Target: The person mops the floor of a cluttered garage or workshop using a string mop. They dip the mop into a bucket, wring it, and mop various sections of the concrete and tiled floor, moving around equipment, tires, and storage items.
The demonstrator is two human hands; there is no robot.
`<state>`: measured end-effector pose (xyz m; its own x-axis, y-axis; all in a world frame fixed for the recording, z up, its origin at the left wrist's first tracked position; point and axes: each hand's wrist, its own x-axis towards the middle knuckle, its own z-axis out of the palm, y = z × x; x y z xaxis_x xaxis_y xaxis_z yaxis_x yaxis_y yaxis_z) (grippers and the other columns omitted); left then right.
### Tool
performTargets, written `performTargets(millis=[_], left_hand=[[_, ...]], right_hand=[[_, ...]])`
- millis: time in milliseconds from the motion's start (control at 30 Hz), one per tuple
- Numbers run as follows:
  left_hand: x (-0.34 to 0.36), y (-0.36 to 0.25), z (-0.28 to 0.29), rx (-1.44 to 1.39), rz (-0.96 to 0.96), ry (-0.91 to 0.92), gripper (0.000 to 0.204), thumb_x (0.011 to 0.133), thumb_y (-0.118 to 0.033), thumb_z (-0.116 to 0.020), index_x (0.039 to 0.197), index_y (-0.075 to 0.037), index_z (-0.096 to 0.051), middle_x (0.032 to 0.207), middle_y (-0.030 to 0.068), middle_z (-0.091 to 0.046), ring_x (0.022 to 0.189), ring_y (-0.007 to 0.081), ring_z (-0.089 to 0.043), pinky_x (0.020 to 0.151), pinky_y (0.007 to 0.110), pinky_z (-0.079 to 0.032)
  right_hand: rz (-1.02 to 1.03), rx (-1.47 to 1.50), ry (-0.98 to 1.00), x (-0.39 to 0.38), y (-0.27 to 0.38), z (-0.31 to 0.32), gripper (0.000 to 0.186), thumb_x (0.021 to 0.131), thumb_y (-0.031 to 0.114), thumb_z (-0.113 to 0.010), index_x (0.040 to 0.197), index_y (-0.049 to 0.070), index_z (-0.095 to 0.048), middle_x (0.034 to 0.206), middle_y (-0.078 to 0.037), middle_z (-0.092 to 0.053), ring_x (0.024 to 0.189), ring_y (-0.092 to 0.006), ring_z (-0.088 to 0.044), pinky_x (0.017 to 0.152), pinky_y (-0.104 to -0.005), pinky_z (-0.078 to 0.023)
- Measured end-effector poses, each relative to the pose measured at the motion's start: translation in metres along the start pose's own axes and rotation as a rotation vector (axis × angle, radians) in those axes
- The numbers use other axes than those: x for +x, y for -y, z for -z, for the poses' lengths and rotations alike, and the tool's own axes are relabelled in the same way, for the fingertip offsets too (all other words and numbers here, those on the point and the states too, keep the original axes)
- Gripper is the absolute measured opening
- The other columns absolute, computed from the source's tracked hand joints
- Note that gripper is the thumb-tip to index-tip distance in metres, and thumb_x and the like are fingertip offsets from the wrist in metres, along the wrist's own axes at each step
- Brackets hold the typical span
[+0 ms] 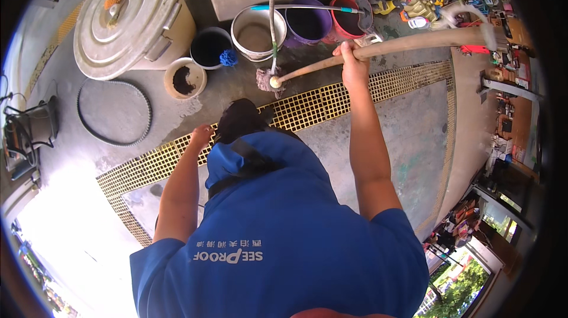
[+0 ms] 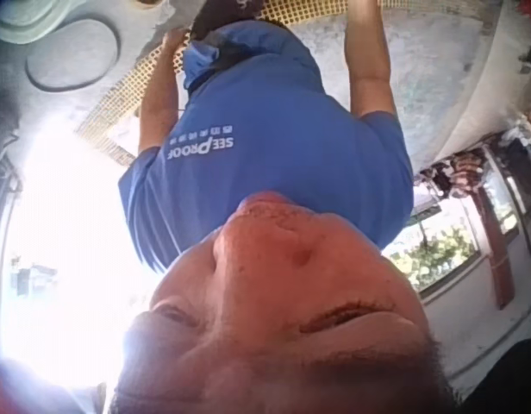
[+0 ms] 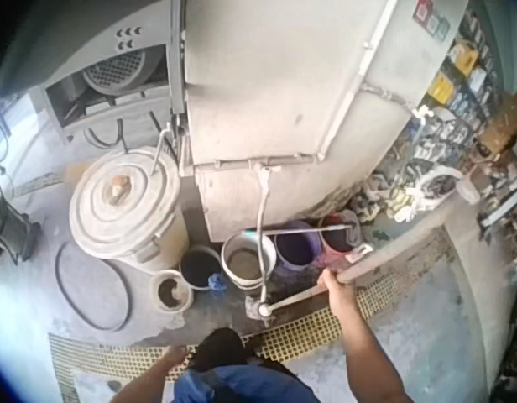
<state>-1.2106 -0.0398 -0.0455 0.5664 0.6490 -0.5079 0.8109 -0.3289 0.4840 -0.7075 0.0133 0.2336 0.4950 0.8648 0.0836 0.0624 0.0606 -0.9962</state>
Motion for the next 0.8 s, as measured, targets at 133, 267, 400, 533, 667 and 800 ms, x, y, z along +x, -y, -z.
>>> performTargets(millis=[133, 267, 400, 533, 667, 800], left_hand=[[0.0, -0.015, 0.028, -0.313, 0.327, 0.158, 0.025, 0.08, -0.026, -0.06, 0.103, -0.018, -0.065, 0.107, 0.0118, -0.062, 0.097, 0.0292, -0.061, 0.082, 0.037, -0.049], [0.031, 0.021, 0.038, -0.222, 0.238, 0.327, 0.03, 0.078, -0.033, -0.06, 0.102, -0.015, -0.065, 0.102, 0.0136, -0.063, 0.1, 0.0289, -0.06, 0.082, 0.037, -0.048], [0.1, 0.026, 0.077, -0.18, 0.144, 0.203, 0.028, 0.078, -0.032, -0.059, 0.094, -0.01, -0.064, 0.092, 0.0146, -0.064, 0.094, 0.0293, -0.061, 0.079, 0.039, -0.047], [0.181, 0.05, 0.125, 0.057, -0.25, 0.088, 0.023, 0.081, -0.027, -0.058, 0.083, -0.004, -0.06, 0.085, 0.0168, -0.061, 0.083, 0.0338, -0.059, 0.071, 0.041, -0.044], [0.236, -0.053, 0.203, -0.652, 0.185, 0.028, 0.028, 0.085, -0.031, -0.053, 0.09, -0.003, -0.058, 0.089, 0.0164, -0.062, 0.087, 0.0327, -0.059, 0.073, 0.038, -0.046], [0.276, -0.139, 0.298, -0.461, -0.109, -0.491, 0.042, 0.082, -0.028, -0.062, 0.115, -0.002, -0.056, 0.104, 0.0171, -0.061, 0.094, 0.032, -0.059, 0.082, 0.038, -0.046]], right_hand=[[0.134, 0.013, -0.095, 0.019, 0.083, -0.012, 0.02, 0.088, 0.016, -0.058, 0.076, 0.002, -0.055, 0.064, -0.005, -0.057, 0.061, -0.0124, -0.055, 0.061, -0.0273, -0.046], [0.447, 0.183, -0.117, 0.011, 0.172, -0.008, 0.018, 0.089, 0.017, -0.052, 0.077, 0.004, -0.049, 0.06, -0.004, -0.047, 0.054, -0.0165, -0.046, 0.055, -0.0343, -0.045], [0.415, 0.309, -0.148, -0.029, 0.21, 0.008, 0.023, 0.089, 0.024, -0.052, 0.074, 0.008, -0.045, 0.059, -0.004, -0.041, 0.053, -0.015, -0.039, 0.051, -0.0342, -0.039], [0.346, 0.225, -0.242, -0.055, 0.164, 0.014, 0.024, 0.091, 0.023, -0.05, 0.074, 0.008, -0.044, 0.062, -0.005, -0.045, 0.055, -0.0152, -0.041, 0.053, -0.0332, -0.04], [-0.01, -0.118, -0.569, -0.104, 0.017, 0.01, 0.015, 0.091, 0.011, -0.048, 0.077, 0.005, -0.05, 0.075, -0.007, -0.058, 0.071, -0.0158, -0.055, 0.071, -0.0301, -0.046], [-0.214, -0.135, -0.551, -0.158, -0.065, -0.021, 0.009, 0.088, 0.01, -0.057, 0.081, 0.005, -0.055, 0.076, -0.002, -0.057, 0.074, -0.0107, -0.052, 0.073, -0.0271, -0.045]])
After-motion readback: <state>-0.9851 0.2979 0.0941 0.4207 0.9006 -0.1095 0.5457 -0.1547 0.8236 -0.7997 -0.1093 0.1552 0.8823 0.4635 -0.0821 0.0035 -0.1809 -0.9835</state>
